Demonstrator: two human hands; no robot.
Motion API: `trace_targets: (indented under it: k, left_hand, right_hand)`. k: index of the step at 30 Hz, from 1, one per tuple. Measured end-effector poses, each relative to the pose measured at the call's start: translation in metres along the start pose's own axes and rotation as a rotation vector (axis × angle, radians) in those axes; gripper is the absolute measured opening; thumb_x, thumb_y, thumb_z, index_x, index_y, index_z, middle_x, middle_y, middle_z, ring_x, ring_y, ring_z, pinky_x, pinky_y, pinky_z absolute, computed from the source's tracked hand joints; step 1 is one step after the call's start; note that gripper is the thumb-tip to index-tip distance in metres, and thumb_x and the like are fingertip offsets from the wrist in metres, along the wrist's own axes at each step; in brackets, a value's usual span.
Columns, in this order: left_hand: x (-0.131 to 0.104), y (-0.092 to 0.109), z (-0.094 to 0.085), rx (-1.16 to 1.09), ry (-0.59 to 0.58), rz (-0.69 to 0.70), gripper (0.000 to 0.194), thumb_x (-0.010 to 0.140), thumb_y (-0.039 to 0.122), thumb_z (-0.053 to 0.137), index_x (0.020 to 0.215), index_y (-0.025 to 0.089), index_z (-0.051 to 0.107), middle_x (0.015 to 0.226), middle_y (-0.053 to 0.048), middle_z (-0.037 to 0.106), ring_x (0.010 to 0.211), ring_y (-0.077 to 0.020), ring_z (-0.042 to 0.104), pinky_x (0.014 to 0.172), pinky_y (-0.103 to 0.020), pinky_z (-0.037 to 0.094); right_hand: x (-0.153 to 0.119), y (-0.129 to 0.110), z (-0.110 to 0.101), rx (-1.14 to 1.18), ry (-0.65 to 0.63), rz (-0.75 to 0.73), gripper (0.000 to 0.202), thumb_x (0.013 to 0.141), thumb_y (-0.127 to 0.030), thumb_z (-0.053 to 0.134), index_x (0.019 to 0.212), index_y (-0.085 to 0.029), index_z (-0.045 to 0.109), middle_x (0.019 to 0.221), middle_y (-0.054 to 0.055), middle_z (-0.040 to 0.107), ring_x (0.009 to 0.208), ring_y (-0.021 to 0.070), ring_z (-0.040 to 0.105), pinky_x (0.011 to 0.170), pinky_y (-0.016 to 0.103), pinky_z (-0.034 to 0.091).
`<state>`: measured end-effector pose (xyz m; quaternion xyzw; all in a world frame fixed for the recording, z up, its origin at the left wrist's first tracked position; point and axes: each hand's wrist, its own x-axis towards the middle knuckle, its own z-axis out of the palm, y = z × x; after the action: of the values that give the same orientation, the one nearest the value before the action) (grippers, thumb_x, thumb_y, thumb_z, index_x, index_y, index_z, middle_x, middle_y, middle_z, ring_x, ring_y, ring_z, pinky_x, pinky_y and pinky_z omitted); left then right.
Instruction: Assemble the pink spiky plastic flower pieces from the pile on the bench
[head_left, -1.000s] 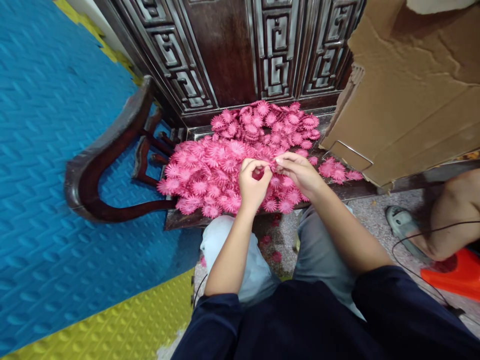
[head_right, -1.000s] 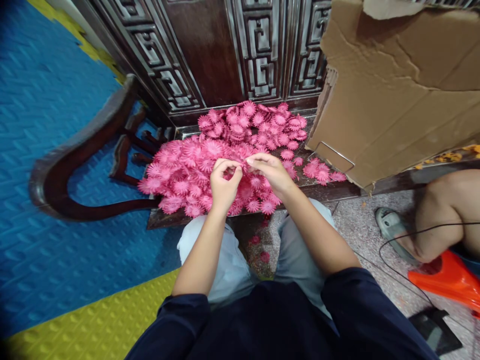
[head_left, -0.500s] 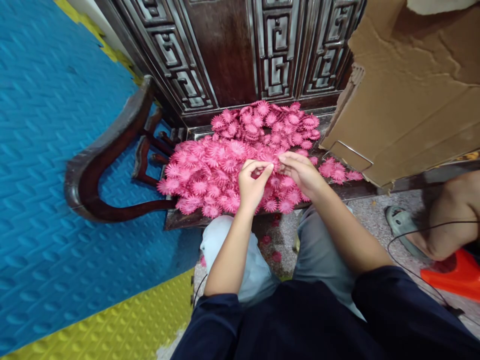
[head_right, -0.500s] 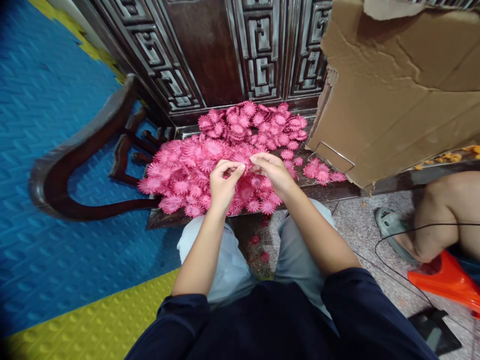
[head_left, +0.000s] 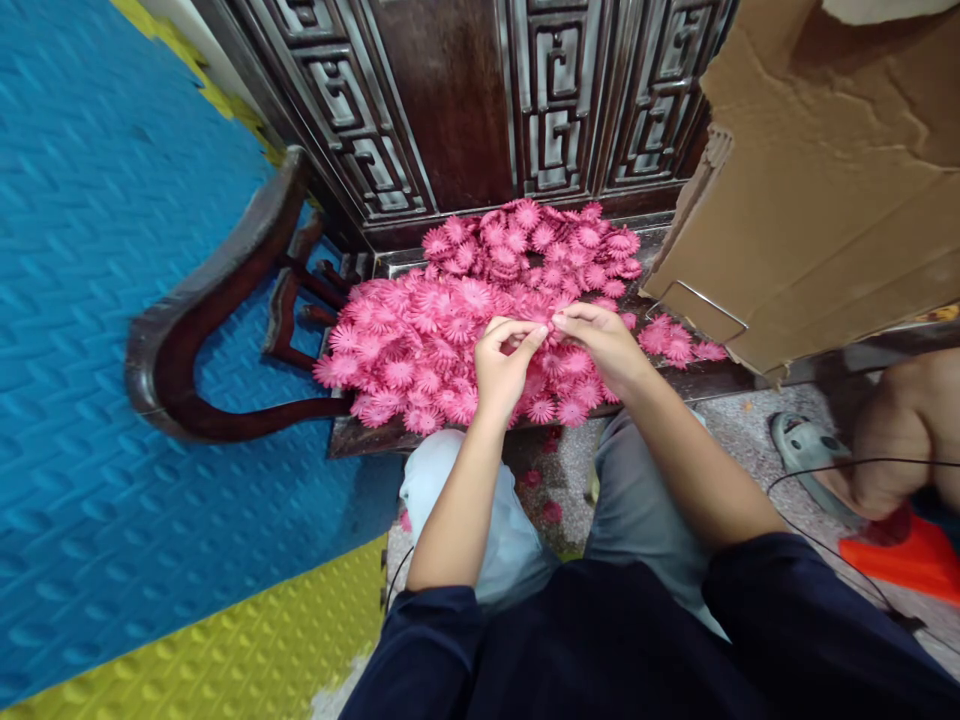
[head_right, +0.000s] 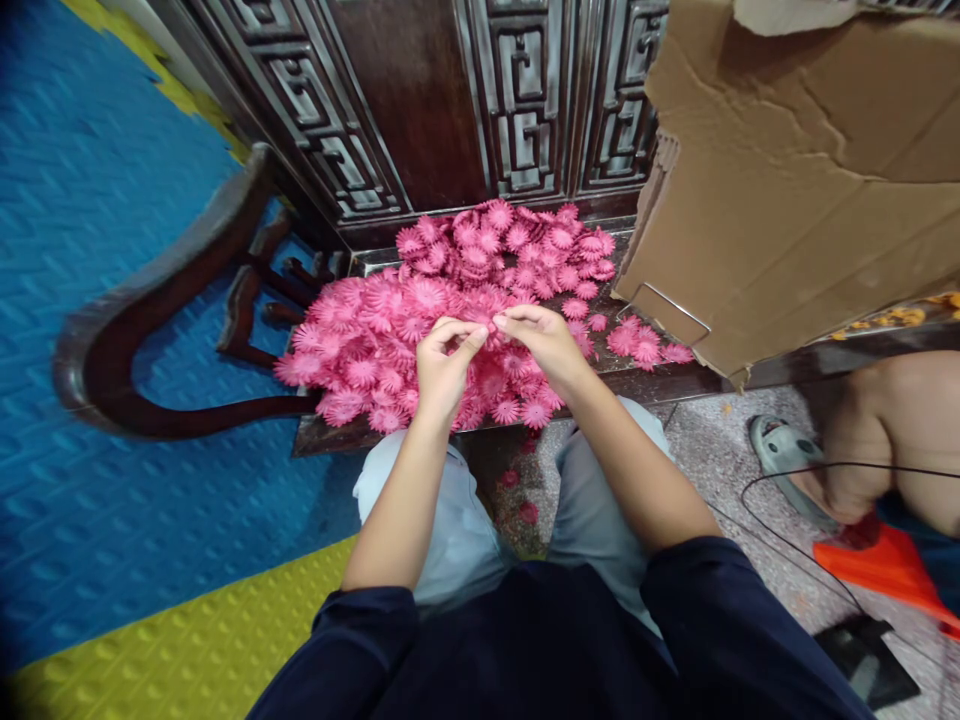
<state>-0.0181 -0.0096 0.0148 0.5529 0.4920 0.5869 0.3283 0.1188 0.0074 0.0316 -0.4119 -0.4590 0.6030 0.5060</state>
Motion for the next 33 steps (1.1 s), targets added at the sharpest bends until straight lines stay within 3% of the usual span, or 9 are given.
trace_targets:
  k: [7, 13, 17, 23, 29, 33]
  left_hand:
    - [-0.005, 0.007, 0.001, 0.092, 0.100, 0.143, 0.021, 0.080, 0.035, 0.059, 0.068, 0.019, 0.057, 0.071, -0.001, 0.050, 0.068, -0.0115, 0.048, 0.063, -0.025, 0.040]
    - [0.004, 0.000, -0.018, 0.140, 0.380, 0.138, 0.023, 0.084, 0.040, 0.051, 0.073, 0.020, 0.050, 0.074, -0.001, 0.046, 0.070, -0.0120, 0.046, 0.068, -0.025, 0.040]
    - [0.014, -0.003, -0.033, 0.365, 0.517, 0.111, 0.017, 0.080, 0.038, 0.058, 0.076, 0.021, 0.058, 0.075, -0.002, 0.048, 0.077, -0.0158, 0.046, 0.080, -0.030, 0.037]
    - [0.016, -0.013, -0.034, 0.627, 0.395, 0.110, 0.011, 0.069, 0.035, 0.071, 0.077, 0.027, 0.069, 0.084, -0.005, 0.058, 0.092, -0.0263, 0.048, 0.089, -0.043, 0.030]
    - [0.011, -0.014, -0.030, 0.630, 0.402, 0.178, 0.016, 0.066, 0.034, 0.073, 0.080, 0.029, 0.070, 0.087, -0.005, 0.059, 0.091, -0.0259, 0.049, 0.088, -0.043, 0.031]
    - [0.005, -0.006, -0.021, 0.633, 0.327, 0.234, 0.017, 0.067, 0.036, 0.073, 0.082, 0.029, 0.070, 0.086, -0.004, 0.059, 0.089, -0.0233, 0.050, 0.086, -0.038, 0.033]
  right_hand:
    - [0.003, 0.003, -0.003, 0.097, 0.032, 0.072, 0.016, 0.060, -0.030, 0.071, 0.067, -0.022, 0.059, 0.066, -0.004, 0.058, 0.064, 0.0107, 0.053, 0.068, 0.028, 0.042]
    - [0.017, 0.004, -0.034, 0.213, 0.277, 0.169, 0.019, 0.063, -0.033, 0.063, 0.069, -0.024, 0.049, 0.060, -0.005, 0.053, 0.057, 0.0111, 0.050, 0.058, 0.027, 0.041]
    - [0.019, 0.006, -0.042, 0.137, 0.307, 0.141, 0.021, 0.063, -0.035, 0.065, 0.070, -0.024, 0.048, 0.061, -0.004, 0.054, 0.056, 0.0111, 0.050, 0.054, 0.026, 0.041]
    - [0.014, 0.008, -0.021, 0.206, 0.264, 0.266, 0.018, 0.062, -0.030, 0.065, 0.067, -0.023, 0.050, 0.056, -0.004, 0.050, 0.052, 0.0104, 0.047, 0.051, 0.026, 0.039]
    - [0.010, 0.010, -0.010, 0.237, 0.245, 0.309, 0.015, 0.062, -0.027, 0.063, 0.065, -0.022, 0.049, 0.057, -0.004, 0.052, 0.055, 0.0106, 0.052, 0.052, 0.025, 0.040]
    - [0.008, 0.010, -0.010, 0.179, 0.194, 0.269, 0.019, 0.059, -0.029, 0.066, 0.065, -0.021, 0.050, 0.059, -0.005, 0.054, 0.057, 0.0096, 0.055, 0.054, 0.023, 0.039]
